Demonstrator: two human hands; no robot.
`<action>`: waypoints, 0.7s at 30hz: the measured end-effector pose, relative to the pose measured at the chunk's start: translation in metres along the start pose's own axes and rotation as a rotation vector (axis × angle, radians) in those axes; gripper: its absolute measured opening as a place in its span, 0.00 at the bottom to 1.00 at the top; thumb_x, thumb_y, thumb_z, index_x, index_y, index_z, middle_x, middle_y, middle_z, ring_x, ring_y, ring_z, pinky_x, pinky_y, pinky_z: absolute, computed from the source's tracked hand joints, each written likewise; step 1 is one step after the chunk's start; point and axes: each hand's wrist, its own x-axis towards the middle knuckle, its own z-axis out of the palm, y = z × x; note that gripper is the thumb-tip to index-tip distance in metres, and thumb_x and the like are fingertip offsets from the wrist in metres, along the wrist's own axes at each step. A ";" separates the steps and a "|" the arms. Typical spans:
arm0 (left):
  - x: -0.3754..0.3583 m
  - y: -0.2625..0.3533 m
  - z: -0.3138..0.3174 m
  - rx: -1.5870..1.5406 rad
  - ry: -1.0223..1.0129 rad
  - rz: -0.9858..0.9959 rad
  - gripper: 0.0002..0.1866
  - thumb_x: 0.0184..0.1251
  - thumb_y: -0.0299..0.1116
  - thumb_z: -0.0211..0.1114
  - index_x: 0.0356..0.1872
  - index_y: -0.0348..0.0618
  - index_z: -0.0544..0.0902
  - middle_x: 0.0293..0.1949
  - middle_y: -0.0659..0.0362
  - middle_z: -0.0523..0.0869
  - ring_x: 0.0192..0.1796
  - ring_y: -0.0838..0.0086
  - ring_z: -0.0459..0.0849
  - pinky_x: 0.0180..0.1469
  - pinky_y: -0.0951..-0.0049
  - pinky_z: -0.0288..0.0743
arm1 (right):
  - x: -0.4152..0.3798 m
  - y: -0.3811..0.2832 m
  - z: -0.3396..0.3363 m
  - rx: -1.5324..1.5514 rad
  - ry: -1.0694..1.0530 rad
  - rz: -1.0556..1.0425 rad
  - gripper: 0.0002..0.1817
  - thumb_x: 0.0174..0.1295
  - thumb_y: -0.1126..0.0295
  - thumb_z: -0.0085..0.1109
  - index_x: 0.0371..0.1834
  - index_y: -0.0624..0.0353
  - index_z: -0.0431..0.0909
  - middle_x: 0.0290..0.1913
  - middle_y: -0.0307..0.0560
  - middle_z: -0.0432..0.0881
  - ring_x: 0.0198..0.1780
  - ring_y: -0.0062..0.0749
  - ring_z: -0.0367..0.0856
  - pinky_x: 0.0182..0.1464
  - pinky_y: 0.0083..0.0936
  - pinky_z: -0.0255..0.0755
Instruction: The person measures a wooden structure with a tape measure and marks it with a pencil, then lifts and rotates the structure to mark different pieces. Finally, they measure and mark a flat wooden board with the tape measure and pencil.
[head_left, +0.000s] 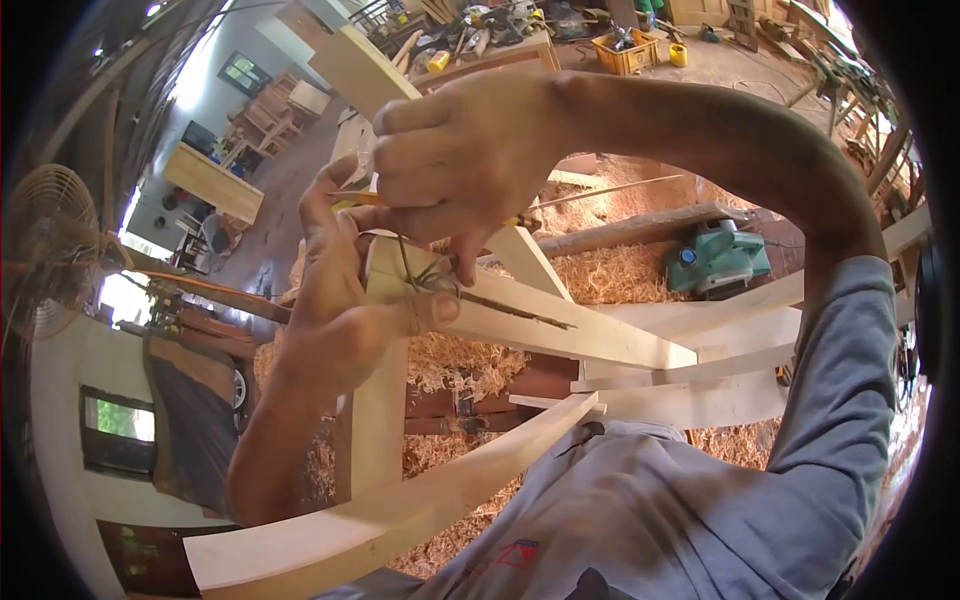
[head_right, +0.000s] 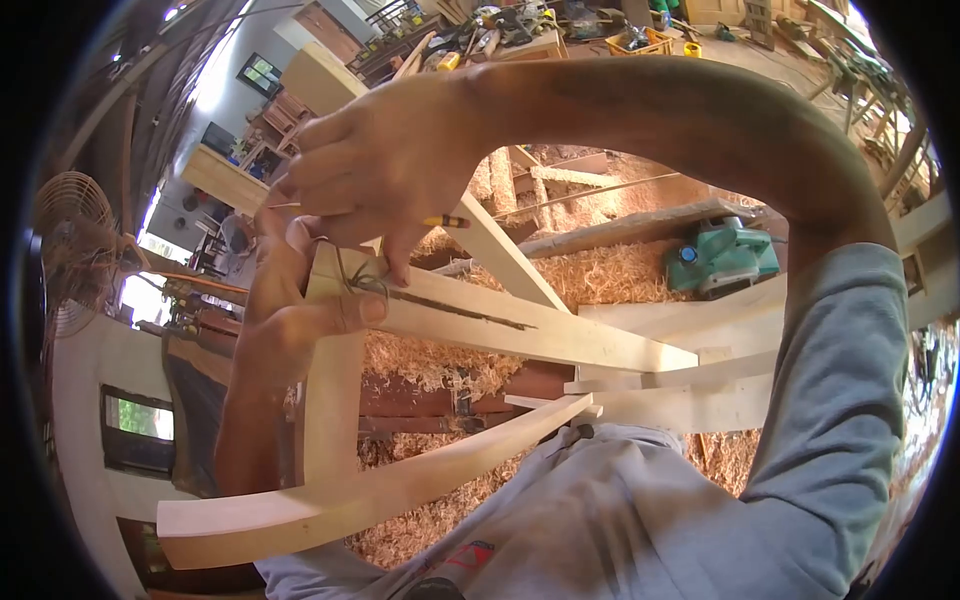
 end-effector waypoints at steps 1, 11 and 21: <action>0.000 -0.001 0.000 -0.038 0.019 0.001 0.53 0.42 0.15 0.72 0.69 0.39 0.46 0.47 0.52 0.72 0.46 0.69 0.82 0.48 0.73 0.79 | -0.002 -0.001 0.005 0.010 0.026 -0.009 0.31 0.55 0.38 0.53 0.38 0.60 0.80 0.43 0.49 0.79 0.48 0.40 0.77 0.41 0.34 0.71; 0.000 -0.005 -0.008 -0.048 -0.013 -0.105 0.50 0.41 0.19 0.77 0.68 0.33 0.56 0.44 0.55 0.70 0.45 0.71 0.81 0.47 0.74 0.78 | -0.024 -0.063 0.040 0.286 0.294 0.468 0.22 0.48 0.49 0.67 0.30 0.58 0.77 0.25 0.38 0.69 0.30 0.34 0.68 0.35 0.32 0.65; 0.014 -0.007 -0.012 0.175 -0.058 0.003 0.29 0.46 0.24 0.73 0.53 0.27 0.75 0.47 0.51 0.80 0.50 0.69 0.81 0.53 0.73 0.74 | -0.021 -0.108 0.026 0.238 0.282 0.893 0.16 0.56 0.59 0.65 0.36 0.61 0.77 0.27 0.43 0.71 0.32 0.39 0.68 0.35 0.34 0.64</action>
